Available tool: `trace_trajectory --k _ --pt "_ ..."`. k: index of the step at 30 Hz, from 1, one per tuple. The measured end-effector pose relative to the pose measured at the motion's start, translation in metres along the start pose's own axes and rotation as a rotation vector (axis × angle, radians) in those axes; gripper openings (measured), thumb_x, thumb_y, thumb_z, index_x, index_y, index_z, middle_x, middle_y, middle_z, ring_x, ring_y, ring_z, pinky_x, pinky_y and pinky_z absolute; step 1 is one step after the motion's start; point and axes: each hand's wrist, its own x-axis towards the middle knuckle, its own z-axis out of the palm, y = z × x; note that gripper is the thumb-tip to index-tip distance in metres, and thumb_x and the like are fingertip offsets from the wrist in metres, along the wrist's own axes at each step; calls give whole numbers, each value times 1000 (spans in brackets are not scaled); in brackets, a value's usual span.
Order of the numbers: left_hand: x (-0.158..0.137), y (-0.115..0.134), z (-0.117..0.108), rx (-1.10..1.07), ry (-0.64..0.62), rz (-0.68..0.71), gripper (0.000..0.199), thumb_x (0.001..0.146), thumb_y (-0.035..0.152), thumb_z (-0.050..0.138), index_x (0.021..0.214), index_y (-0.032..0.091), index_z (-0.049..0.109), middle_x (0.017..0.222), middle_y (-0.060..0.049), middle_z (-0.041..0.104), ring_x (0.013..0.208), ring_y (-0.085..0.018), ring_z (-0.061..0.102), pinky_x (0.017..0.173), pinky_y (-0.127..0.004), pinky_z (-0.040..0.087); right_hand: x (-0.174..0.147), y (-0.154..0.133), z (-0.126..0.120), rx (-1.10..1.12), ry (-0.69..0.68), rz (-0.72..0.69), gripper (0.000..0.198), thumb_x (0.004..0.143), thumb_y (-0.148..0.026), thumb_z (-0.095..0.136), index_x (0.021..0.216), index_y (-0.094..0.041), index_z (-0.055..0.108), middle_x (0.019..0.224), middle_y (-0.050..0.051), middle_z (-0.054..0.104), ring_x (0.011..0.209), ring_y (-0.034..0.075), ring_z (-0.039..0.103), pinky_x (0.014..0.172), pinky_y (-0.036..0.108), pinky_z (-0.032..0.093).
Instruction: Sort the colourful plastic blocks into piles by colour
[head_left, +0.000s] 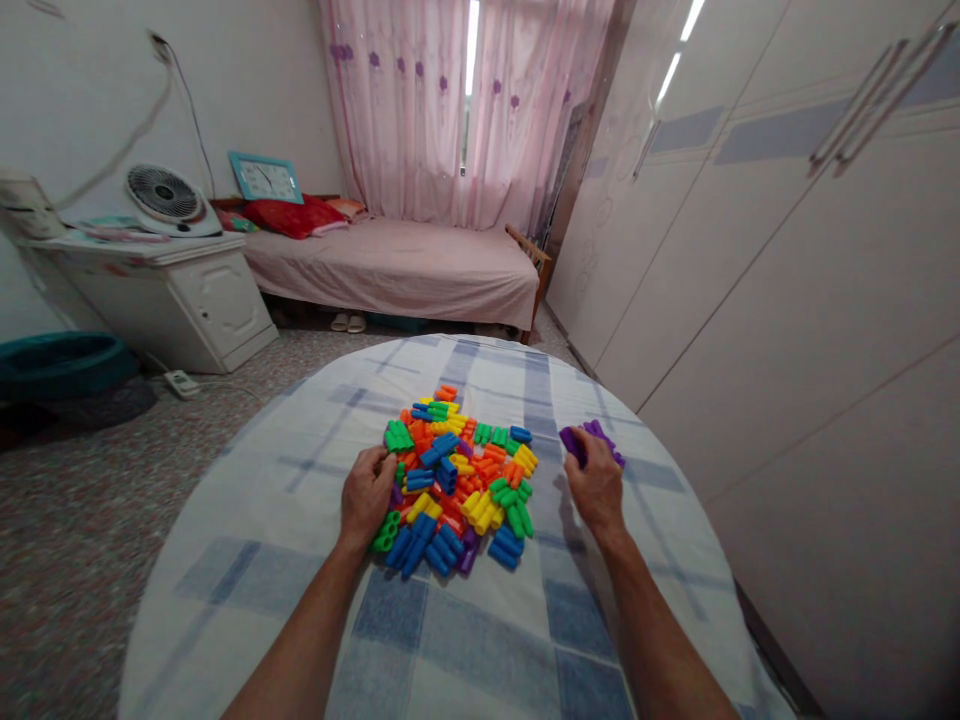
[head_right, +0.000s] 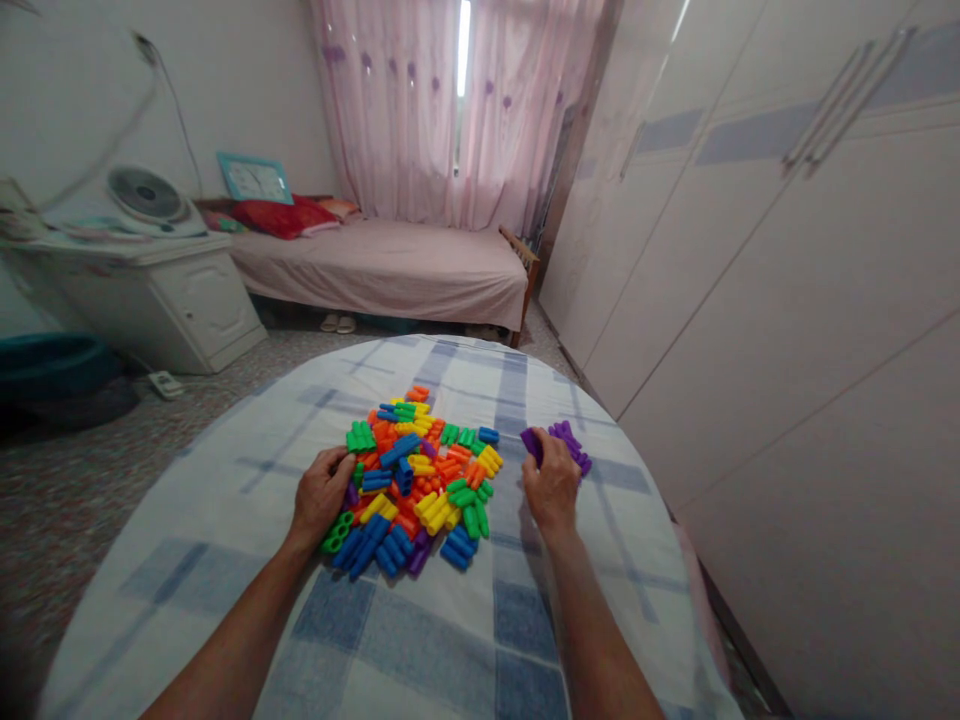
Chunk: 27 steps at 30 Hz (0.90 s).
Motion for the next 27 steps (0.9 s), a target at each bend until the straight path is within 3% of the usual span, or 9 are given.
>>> trace_trajectory --k 6,15,19,23,27 --pt "0 -1 0 -7 3 10 33 81 43 42 88 19 63 97 -7 64 91 -21 60 84 -32 46 -7 52 -13 -166 93 225 42 79 -25 42 119 -18 54 114 12 60 105 25 52 89 37 39" --pt "0 2 -2 -12 4 -5 34 80 44 42 88 19 63 96 -7 64 91 -20 60 83 -30 47 -13 61 -5 -135 91 221 42 80 -27 44 118 -13 56 113 13 59 103 25 52 90 36 39" --pt "0 0 -1 -20 -6 2 34 81 43 42 89 18 63 96 -7 64 92 -20 60 83 -30 46 -8 30 -4 -46 100 75 38 82 -28 43 113 -13 59 111 13 61 104 24 52 94 36 38" --pt "0 -1 0 -22 -2 -2 34 81 43 42 89 17 63 97 -7 64 93 -20 60 84 -30 46 -6 -26 17 177 -137 -136 26 83 -25 45 100 -17 64 102 8 66 101 20 55 95 34 38" --pt "1 0 -1 -25 -11 -19 35 81 44 42 88 17 63 96 -7 63 92 -21 60 83 -30 46 -2 -73 45 155 -332 -231 22 85 -25 50 98 -20 66 101 5 67 102 20 55 90 31 39"
